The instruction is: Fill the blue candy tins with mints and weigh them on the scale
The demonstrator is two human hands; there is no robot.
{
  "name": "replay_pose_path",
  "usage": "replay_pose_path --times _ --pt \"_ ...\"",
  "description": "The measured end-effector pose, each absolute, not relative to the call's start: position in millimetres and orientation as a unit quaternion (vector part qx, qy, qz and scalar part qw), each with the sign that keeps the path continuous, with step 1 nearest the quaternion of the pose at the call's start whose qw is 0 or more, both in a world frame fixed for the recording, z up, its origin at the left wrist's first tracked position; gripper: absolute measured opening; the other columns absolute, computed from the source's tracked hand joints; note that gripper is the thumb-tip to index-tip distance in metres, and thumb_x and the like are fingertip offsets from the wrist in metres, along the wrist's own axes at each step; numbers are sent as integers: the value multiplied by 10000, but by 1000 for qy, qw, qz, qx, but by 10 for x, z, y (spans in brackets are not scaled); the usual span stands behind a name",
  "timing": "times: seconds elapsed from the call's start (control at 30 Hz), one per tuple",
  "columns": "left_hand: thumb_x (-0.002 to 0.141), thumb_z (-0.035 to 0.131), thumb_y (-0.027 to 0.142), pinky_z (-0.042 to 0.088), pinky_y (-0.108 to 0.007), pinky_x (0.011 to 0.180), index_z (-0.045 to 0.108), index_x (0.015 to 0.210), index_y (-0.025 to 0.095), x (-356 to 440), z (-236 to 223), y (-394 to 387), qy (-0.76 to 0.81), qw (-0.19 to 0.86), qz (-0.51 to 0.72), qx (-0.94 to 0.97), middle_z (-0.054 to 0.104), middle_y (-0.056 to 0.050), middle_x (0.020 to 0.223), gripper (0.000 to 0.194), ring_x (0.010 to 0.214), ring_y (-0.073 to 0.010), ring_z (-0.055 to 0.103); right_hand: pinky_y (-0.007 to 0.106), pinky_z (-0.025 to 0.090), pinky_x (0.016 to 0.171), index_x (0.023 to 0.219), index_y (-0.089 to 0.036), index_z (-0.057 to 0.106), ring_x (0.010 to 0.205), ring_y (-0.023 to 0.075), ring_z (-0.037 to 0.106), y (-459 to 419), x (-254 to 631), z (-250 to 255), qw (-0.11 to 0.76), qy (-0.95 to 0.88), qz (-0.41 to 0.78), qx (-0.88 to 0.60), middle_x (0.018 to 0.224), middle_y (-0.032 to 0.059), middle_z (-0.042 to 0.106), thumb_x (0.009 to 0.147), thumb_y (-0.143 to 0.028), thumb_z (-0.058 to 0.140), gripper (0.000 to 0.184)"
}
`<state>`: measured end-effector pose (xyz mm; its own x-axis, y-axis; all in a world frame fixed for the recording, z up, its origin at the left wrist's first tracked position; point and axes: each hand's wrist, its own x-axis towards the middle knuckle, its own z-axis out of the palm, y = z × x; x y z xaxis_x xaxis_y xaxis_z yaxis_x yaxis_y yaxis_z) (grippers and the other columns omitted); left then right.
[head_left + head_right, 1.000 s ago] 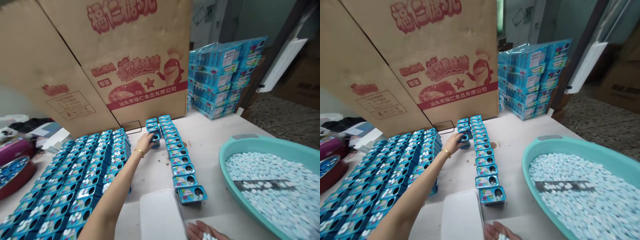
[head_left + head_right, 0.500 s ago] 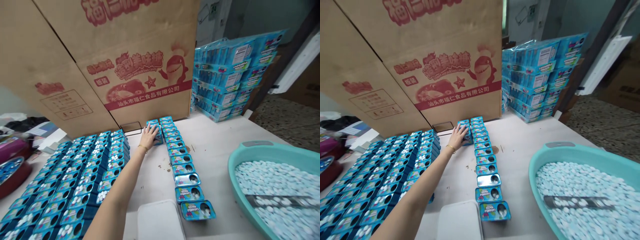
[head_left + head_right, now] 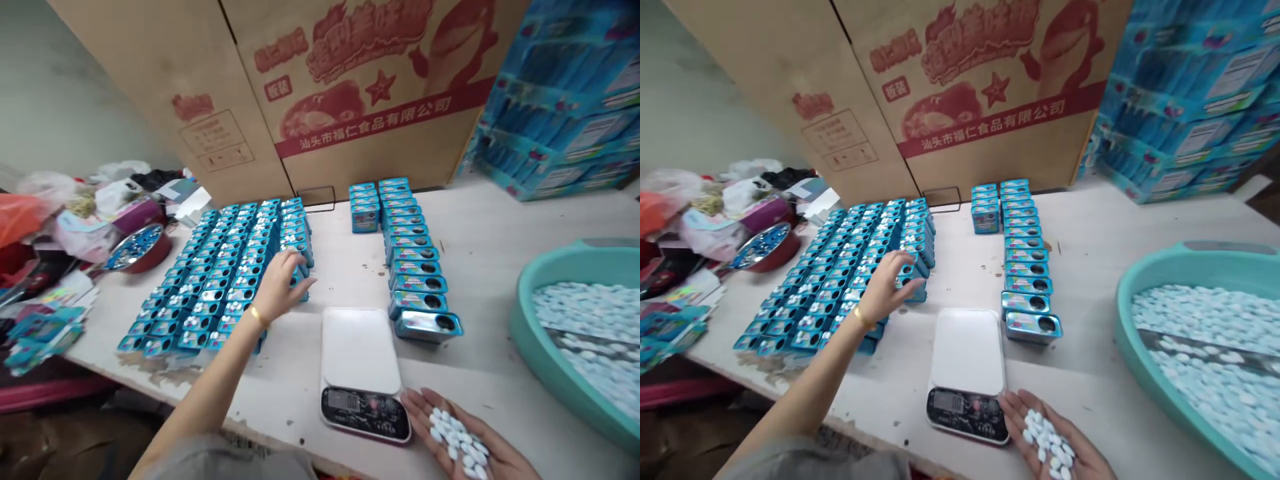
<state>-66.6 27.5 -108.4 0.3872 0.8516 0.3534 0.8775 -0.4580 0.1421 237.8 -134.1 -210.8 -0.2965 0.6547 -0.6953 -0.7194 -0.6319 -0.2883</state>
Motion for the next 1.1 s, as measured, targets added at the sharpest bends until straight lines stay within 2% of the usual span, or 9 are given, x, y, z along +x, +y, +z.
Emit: replay_pose_path --times 0.13,0.3,0.37,0.43,0.53,0.77,0.87,0.97,1.1 --pt "824 606 416 351 -495 952 574 1121 217 -1025 -1384 -175 -596 122 -95 -788 502 -134 1275 359 1155 -316 445 388 458 1023 969 -101 711 1149 267 586 -1427 2325 -1990 415 41 819 -395 1138 153 685 767 -5 597 251" --pt "858 550 240 303 -513 1001 625 896 222 -937 -1508 -64 -585 160 -50 -794 503 -94 1310 86 1216 -307 417 354 461 1029 1013 -100 688 1176 252 566 -1551 2367 -1920 424 51 826 -368 1159 145 679 796 -33 593 247" --pt "876 523 235 344 -484 976 610 879 211 -794 -1378 -111 -563 161 -51 -809 550 -94 1228 90 1145 -278 476 363 474 1019 1031 -87 673 1185 255 559 -1578 2386 -1890 428 67 820 -375 1164 155 675 810 -42 577 245" --pt "901 489 264 421 -410 879 596 897 191 -597 -1205 -218 -537 145 -48 -830 581 -98 1113 129 1007 -239 536 358 490 1004 1053 -77 656 1192 252 554 -1584 2394 -1850 434 86 812 -381 1176 162 668 829 -54 555 246" --pt "920 465 294 454 -334 763 587 897 168 -220 -998 -366 -483 107 -24 -869 584 -91 1036 177 895 -206 552 350 521 966 1058 -54 642 1182 261 563 -1562 2382 -1782 438 114 806 -380 1173 184 664 858 -76 515 238" --pt "912 495 282 457 -318 716 600 937 175 439 -1044 -337 -397 46 56 -915 606 -81 1011 152 848 -194 575 354 538 936 1037 -31 641 1152 283 588 -1518 2387 -1689 452 132 795 -382 1151 214 664 845 -86 522 232" --pt "885 549 328 471 -349 789 574 1004 171 402 -1051 -305 -383 4 6 -924 607 -88 1078 198 928 -218 584 368 528 948 1032 -33 644 1143 278 597 -1510 2424 -1703 456 137 793 -380 1143 210 670 846 -93 512 236" --pt "864 579 399 469 -381 876 531 1087 170 224 -1015 -333 -404 -44 -141 -903 599 -101 1124 324 1025 -228 570 354 526 949 1044 -47 642 1143 254 602 -1504 2446 -1728 448 134 800 -377 1139 196 676 861 -108 487 247" --pt "890 552 366 503 -303 816 548 1058 169 -82 -1103 -432 -493 -103 -304 -809 636 -65 990 259 884 -148 608 334 534 933 1076 -62 630 1153 240 596 -1490 2446 -1755 437 137 802 -384 1169 190 664 881 -129 456 270"
